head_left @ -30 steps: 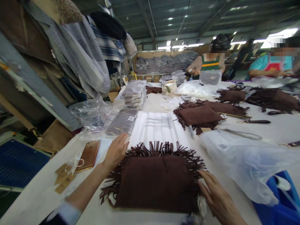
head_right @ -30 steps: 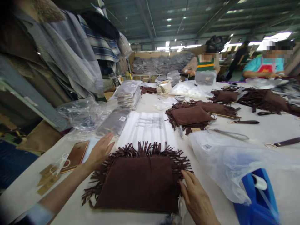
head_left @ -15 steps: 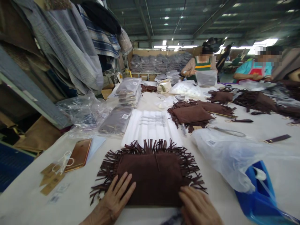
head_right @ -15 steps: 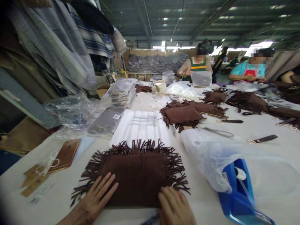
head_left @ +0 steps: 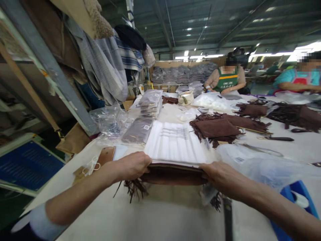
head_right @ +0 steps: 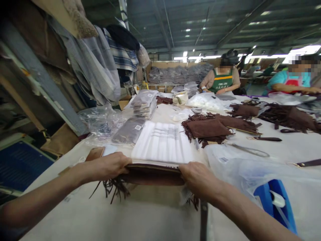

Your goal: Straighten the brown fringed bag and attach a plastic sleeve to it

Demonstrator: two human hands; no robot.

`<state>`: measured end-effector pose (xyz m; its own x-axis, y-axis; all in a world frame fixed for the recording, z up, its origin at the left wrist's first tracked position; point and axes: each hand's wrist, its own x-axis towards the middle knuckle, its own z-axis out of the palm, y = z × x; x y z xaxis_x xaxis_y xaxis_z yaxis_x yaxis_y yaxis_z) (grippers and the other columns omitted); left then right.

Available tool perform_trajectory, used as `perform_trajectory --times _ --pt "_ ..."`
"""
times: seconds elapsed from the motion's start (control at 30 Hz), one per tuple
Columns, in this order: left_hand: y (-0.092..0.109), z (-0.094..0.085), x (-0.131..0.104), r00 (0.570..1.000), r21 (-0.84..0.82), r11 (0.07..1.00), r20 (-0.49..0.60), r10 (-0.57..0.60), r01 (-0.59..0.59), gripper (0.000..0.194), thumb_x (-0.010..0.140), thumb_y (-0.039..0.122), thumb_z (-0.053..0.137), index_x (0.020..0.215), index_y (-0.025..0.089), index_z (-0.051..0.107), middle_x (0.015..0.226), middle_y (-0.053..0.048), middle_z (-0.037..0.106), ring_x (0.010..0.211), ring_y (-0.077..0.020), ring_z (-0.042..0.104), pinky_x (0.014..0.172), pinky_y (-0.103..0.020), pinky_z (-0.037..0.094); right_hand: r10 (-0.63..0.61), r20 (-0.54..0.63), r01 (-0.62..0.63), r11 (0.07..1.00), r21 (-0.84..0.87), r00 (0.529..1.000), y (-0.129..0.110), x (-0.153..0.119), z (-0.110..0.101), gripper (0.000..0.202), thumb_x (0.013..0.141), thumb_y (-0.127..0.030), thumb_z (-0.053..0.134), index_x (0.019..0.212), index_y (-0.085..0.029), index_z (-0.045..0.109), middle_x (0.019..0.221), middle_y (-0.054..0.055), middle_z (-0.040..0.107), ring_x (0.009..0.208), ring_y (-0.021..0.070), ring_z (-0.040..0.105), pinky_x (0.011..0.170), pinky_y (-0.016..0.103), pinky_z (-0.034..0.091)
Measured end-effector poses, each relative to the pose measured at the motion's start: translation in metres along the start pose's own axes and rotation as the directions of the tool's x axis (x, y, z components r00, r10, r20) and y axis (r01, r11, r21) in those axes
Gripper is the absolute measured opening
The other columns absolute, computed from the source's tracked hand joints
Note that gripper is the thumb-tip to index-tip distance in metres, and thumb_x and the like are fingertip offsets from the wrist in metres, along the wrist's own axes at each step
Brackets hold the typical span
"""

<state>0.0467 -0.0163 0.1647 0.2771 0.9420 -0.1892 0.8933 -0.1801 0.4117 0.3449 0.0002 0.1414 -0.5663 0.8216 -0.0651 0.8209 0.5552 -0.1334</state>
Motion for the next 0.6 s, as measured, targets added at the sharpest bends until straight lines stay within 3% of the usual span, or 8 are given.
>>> perform_trajectory --times 0.1,0.2,0.27,0.33,0.37,0.43,0.5,0.6 --pt "0.014 -0.019 0.002 1.0 0.024 1.0 0.014 -0.005 0.005 0.013 0.063 0.016 0.062 0.051 0.019 0.058 0.048 0.003 0.047 0.053 -0.0128 0.043 0.054 -0.02 0.033 -0.012 0.013 0.013 0.999 -0.033 1.0 0.001 0.01 -0.021 0.015 0.08 -0.023 0.054 0.066 -0.023 0.06 0.055 0.0 0.059 0.048 0.0131 0.053 0.046 0.024 0.028" --pt "0.015 -0.023 0.006 0.986 -0.035 0.999 0.164 0.011 -0.005 0.014 0.061 0.013 0.059 0.048 0.017 0.056 0.044 0.005 0.044 0.05 -0.0104 0.04 0.047 -0.018 0.028 -0.031 -0.006 0.03 0.993 -0.115 0.999 0.003 0.02 -0.025 0.013 0.075 -0.022 0.061 0.062 -0.022 0.06 0.054 0.0 0.059 0.051 0.0134 0.054 0.047 0.024 0.026" --pt "0.011 -0.022 0.004 0.964 -0.179 0.983 0.265 0.023 0.026 0.009 0.062 0.015 0.058 0.054 0.017 0.061 0.045 0.006 0.048 0.048 -0.0101 0.041 0.045 -0.018 0.028 -0.038 -0.038 0.031 0.986 -0.162 0.999 0.003 0.026 -0.03 0.01 0.072 -0.019 0.063 0.062 -0.021 0.061 0.055 0.001 0.059 0.052 0.0153 0.055 0.048 0.025 0.024" --pt "0.008 -0.013 -0.003 0.944 -0.41 0.907 0.327 0.047 0.097 0.011 0.064 0.019 0.058 0.067 0.016 0.068 0.053 0.004 0.057 0.051 -0.0109 0.047 0.047 -0.018 0.032 -0.047 -0.09 0.027 0.978 -0.208 0.995 0.001 0.033 -0.04 0.01 0.073 -0.015 0.061 0.065 -0.019 0.061 0.057 0.003 0.061 0.054 0.0168 0.056 0.05 0.026 0.026" --pt "0.008 -0.004 -0.008 0.941 -0.544 0.827 0.333 0.059 0.141 0.014 0.064 0.021 0.06 0.073 0.016 0.069 0.058 0.003 0.061 0.053 -0.0117 0.049 0.048 -0.018 0.034 -0.061 -0.123 0.031 0.973 -0.228 0.99 -0.001 0.038 -0.048 0.011 0.073 -0.011 0.059 0.066 -0.019 0.061 0.059 0.004 0.062 0.056 0.0173 0.057 0.052 0.027 0.029" --pt "0.016 0.025 -0.021 0.952 -0.795 0.573 0.297 0.08 0.2 0.02 0.062 0.027 0.066 0.078 0.015 0.071 0.067 0.0 0.066 0.057 -0.0136 0.055 0.052 -0.02 0.039 -0.116 -0.189 0.065 0.964 -0.256 0.975 -0.01 0.048 -0.063 0.016 0.071 -0.003 0.054 0.067 -0.017 0.06 0.065 0.005 0.063 0.065 0.0182 0.058 0.063 0.03 0.037" --pt "0.032 0.069 -0.032 0.977 -0.944 0.264 0.212 0.032 0.196 0.028 0.059 0.033 0.074 0.079 0.014 0.071 0.074 -0.004 0.069 0.063 -0.017 0.06 0.06 -0.023 0.044 -0.216 -0.26 0.147 0.954 -0.262 0.941 -0.025 0.06 -0.075 0.022 0.069 0.002 0.05 0.064 -0.018 0.057 0.067 0.004 0.062 0.075 0.0191 0.058 0.083 0.038 0.038" --pt "0.063 0.149 -0.036 0.995 -0.991 -0.086 0.101 -0.011 0.099 0.049 0.057 0.044 0.079 0.093 0.013 0.069 0.08 -0.008 0.071 0.071 -0.0245 0.065 0.068 -0.032 0.049 -0.391 -0.361 0.336 0.919 -0.208 0.847 -0.059 0.079 -0.073 0.032 0.069 0.002 0.05 0.049 -0.023 0.045 0.059 -0.001 0.055 0.081 0.0183 0.056 0.106 0.047 0.021"
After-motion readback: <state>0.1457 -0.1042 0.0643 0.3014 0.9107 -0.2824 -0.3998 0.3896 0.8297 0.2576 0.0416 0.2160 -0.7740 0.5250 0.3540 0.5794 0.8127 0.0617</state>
